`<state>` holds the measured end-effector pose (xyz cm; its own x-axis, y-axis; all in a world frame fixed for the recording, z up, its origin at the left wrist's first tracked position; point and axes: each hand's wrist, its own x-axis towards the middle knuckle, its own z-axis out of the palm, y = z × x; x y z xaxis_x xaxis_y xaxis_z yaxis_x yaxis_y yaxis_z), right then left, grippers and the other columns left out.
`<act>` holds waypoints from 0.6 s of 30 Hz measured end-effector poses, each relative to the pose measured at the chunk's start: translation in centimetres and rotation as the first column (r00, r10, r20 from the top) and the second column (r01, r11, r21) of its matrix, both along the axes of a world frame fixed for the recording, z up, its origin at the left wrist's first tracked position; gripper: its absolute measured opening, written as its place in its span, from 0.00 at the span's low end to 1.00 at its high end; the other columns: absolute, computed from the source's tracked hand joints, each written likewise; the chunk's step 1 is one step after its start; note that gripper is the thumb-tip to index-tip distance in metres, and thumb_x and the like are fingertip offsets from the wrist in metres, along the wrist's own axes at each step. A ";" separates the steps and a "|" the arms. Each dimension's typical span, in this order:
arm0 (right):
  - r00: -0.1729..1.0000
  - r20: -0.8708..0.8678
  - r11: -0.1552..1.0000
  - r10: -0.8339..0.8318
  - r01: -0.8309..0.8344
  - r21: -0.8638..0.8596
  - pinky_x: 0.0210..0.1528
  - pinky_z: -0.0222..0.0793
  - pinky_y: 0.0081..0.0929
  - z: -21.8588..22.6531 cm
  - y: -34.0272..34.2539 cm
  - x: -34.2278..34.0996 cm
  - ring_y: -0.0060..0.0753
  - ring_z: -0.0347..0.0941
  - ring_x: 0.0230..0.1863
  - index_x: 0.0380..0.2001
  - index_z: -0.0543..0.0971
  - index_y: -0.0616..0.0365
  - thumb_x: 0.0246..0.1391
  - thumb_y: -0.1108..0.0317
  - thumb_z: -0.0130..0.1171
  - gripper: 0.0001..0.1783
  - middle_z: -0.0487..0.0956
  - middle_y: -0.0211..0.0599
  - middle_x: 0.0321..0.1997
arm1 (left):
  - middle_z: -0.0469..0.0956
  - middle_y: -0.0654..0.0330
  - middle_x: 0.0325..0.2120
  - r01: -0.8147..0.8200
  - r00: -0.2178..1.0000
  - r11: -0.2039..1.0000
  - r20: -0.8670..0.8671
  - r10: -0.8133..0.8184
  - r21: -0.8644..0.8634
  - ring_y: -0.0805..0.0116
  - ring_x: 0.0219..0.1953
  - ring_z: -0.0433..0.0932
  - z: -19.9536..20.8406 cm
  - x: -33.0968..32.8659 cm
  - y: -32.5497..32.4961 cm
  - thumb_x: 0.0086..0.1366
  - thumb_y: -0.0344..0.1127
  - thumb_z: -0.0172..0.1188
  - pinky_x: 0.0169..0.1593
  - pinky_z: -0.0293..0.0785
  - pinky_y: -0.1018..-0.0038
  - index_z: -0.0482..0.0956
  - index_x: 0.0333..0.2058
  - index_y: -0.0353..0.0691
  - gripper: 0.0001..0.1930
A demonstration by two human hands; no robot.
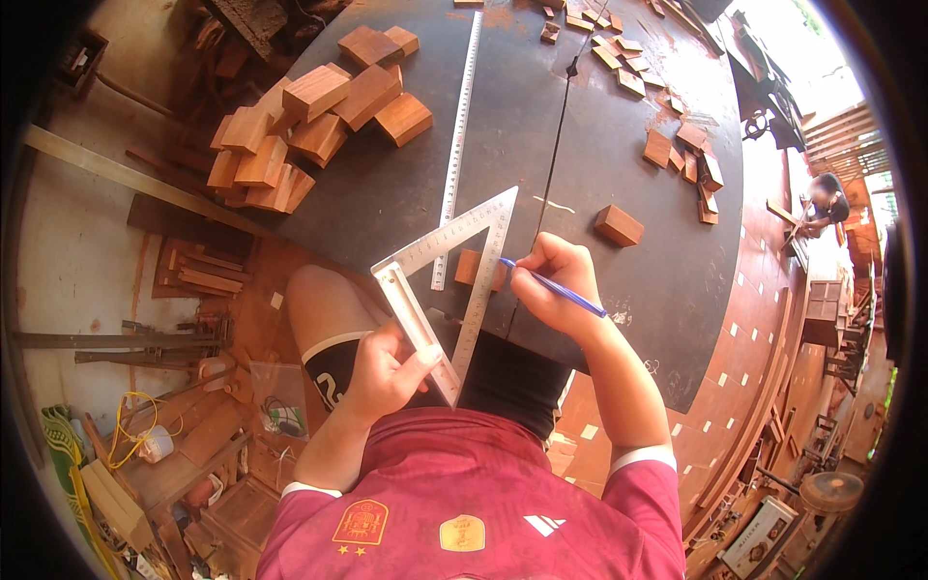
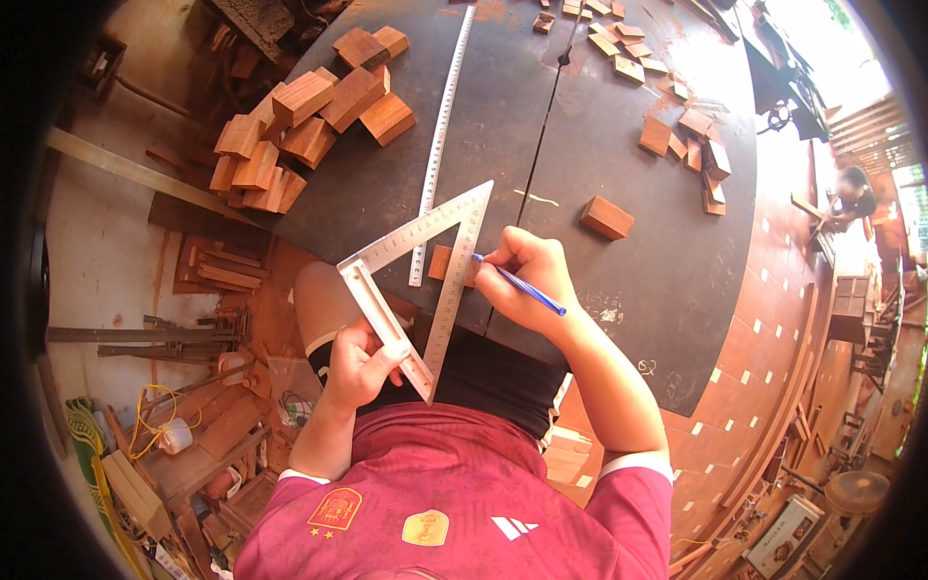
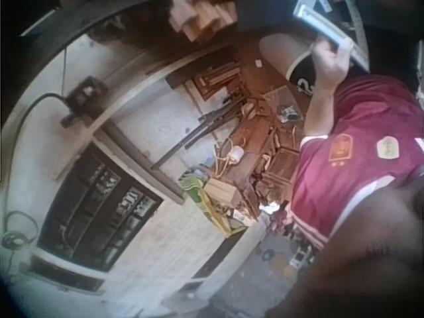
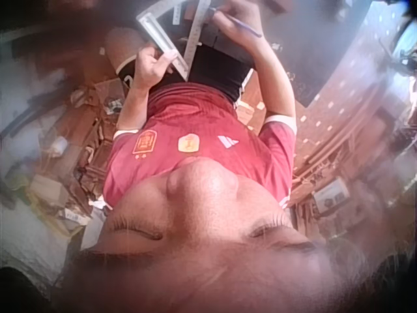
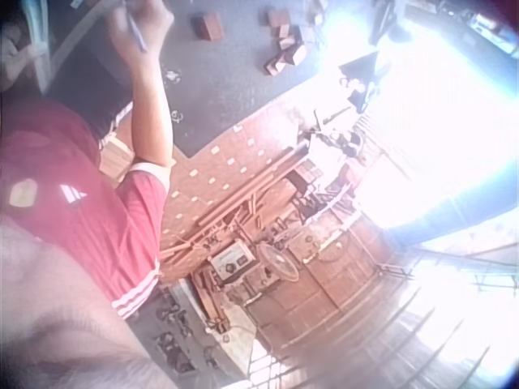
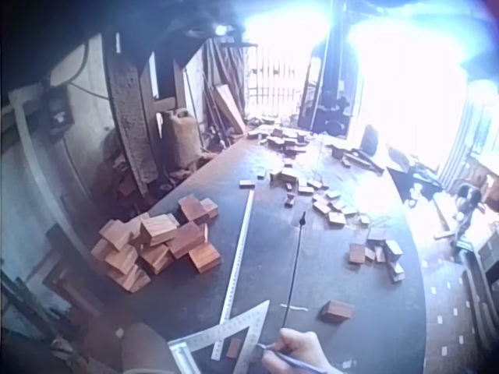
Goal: The person uses a metal ruler and a set square to measure and mark small wooden blocks on a workbench with a blue pen. They repeatedly position the tools, draw lines, and move the blocks to continue marking.
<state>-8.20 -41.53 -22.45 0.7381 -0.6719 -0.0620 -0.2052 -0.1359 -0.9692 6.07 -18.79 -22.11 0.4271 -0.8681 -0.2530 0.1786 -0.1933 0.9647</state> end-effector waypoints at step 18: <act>1.000 0.017 1.000 0.024 -0.024 -0.018 0.22 0.60 0.18 0.0 0.2 0.0 0.08 0.64 0.24 0.18 0.68 0.62 0.49 0.77 0.63 0.13 0.72 0.24 0.18 | 0.80 0.60 0.26 0.004 1.000 0.997 0.024 -0.006 0.073 0.78 0.22 0.79 0.6 -0.5 -0.2 0.68 0.32 0.62 0.21 0.74 0.82 0.73 0.41 0.31 0.10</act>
